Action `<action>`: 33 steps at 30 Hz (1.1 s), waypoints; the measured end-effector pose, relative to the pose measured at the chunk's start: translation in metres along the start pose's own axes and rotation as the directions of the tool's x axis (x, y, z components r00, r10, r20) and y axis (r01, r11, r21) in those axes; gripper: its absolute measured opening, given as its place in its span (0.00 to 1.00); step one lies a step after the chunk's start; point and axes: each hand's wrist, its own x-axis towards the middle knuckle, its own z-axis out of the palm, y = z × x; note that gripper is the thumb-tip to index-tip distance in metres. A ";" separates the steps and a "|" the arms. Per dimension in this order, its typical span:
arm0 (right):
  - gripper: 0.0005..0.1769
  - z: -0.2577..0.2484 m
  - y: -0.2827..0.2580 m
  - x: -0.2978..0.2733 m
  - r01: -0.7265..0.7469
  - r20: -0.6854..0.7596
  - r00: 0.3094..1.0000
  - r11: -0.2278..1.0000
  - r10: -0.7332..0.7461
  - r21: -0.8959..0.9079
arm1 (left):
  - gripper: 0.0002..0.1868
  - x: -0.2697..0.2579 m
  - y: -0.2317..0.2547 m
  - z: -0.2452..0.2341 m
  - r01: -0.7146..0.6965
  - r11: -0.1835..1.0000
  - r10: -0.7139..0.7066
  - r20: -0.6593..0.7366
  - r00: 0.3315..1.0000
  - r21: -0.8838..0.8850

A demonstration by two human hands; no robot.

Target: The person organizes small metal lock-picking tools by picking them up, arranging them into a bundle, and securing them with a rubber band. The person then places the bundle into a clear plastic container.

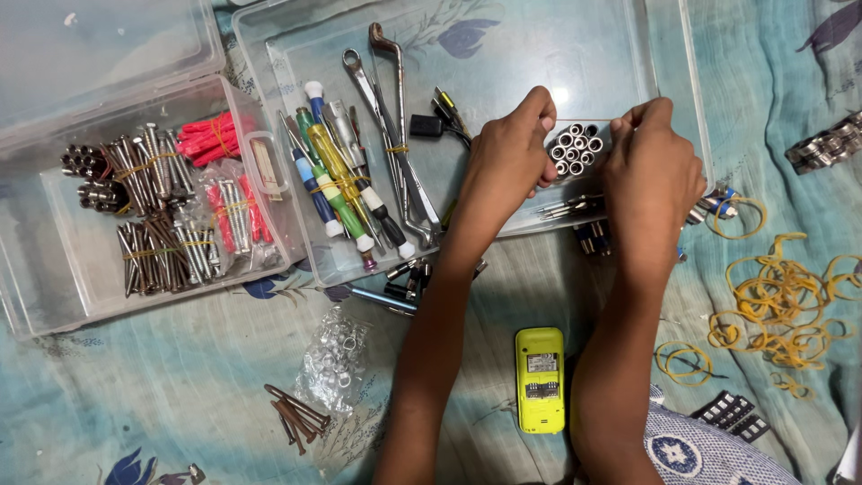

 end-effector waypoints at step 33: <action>0.13 -0.003 0.003 0.000 0.004 0.126 0.992 1.000 -0.001 -0.027 | 0.12 0.002 -0.005 0.005 -0.021 0.984 0.038 -0.094 0.995 0.176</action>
